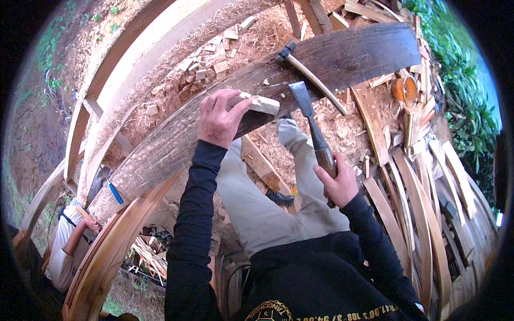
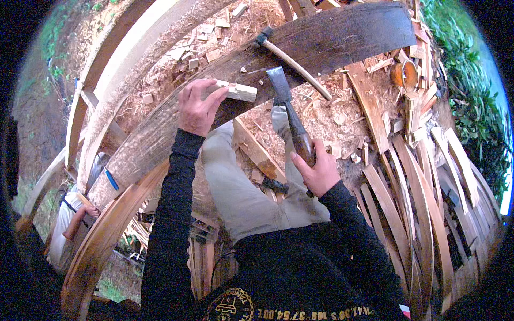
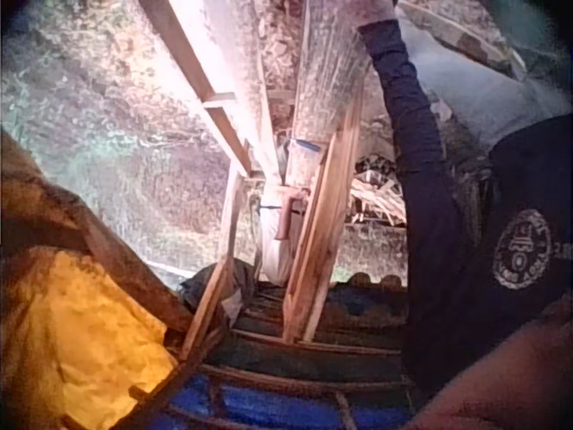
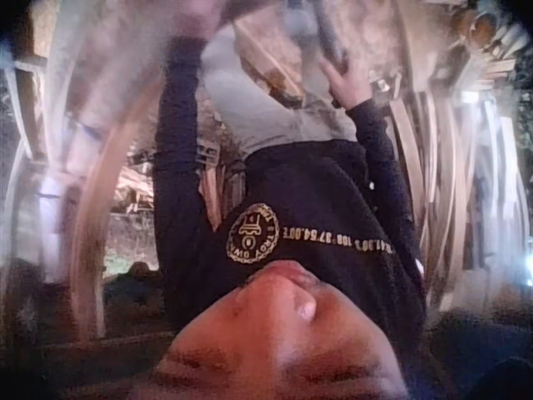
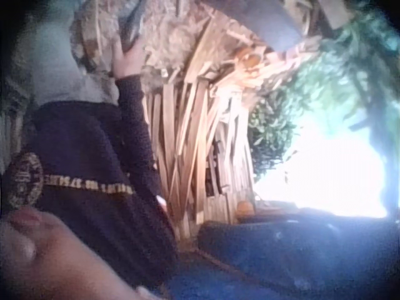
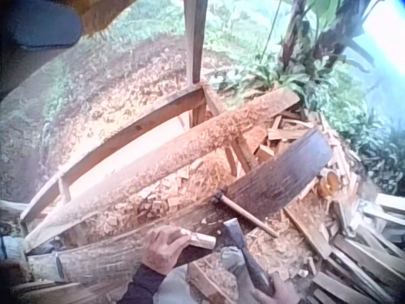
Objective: The person uses a chisel and a mallet to carve a wooden beam. They repeatedly position the chisel against the wood and strike it with the mallet to remove chips and shape the surface. The task involves continuous manual shaping of the timber in an outdoor setting.
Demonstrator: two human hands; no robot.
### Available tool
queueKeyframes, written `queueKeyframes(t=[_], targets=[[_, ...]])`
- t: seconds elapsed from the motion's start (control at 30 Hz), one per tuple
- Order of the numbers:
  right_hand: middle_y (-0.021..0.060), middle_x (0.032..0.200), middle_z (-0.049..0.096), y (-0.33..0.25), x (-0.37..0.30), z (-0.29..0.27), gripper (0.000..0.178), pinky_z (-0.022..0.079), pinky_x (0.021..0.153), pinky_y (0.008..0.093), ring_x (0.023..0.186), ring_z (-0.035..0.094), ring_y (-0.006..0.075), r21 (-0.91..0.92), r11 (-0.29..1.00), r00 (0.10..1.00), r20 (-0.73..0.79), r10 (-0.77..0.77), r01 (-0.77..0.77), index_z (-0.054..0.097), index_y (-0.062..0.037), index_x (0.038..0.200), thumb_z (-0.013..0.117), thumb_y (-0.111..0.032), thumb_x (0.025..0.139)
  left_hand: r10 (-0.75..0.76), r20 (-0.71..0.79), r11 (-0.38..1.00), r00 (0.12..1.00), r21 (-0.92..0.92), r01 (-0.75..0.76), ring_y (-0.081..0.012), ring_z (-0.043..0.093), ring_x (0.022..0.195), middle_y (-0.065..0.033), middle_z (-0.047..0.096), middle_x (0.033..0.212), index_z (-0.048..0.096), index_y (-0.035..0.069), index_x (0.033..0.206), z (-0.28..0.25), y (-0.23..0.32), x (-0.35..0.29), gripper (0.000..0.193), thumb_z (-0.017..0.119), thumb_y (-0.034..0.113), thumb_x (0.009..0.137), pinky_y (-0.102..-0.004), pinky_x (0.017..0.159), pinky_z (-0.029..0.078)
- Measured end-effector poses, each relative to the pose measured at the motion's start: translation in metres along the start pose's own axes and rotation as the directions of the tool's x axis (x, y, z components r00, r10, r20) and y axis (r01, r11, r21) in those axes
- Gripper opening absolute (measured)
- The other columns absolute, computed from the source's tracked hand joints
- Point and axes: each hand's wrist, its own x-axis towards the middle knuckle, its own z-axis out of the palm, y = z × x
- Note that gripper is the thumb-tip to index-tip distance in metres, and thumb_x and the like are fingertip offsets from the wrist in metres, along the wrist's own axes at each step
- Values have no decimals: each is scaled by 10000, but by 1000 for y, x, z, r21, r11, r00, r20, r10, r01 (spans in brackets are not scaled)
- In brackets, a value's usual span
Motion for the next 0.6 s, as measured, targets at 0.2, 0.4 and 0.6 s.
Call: queueKeyframes(t=[0.2, 0.4, 0.6], targets=[[192, 669, 625, -9, 2, -1, 477, 503, 565, 403, 598, 654, 315, -10, 1000, 1000, 19, -11, 12, 488, 18, 1084, 676, -356, 856, 4, 39, 996, 999, -92, -1, -210, 577, 969, 1, 604, 979, 702, 173, 951, -2, -2, -4, 160, 720, 165, 792, -349, 838, 456], [253, 835, 649, -15, 0, 8, 490, 519, 676, 430, 776, 669, 388, -32, 991, 991, 25, -131, 132, 471, 14, 1113, 690, -334, 847, -125, 29, 990, 992, -60, 127, -231, 545, 1041, -5, 604, 1086, 631, 144, 1133, -6, 0, 3, 385, 731, 260, 780, -381, 907, 429], [262, 840, 647, -19, -5, 7, 503, 522, 682, 431, 776, 666, 400, -82, 973, 976, 37, -215, 217, 474, 15, 1131, 698, -330, 840, -93, 132, 994, 987, -49, 100, -197, 533, 1032, 7, 588, 1077, 625, 153, 1135, 0, -15, -1, 427, 733, 286, 744, -373, 873, 422]])
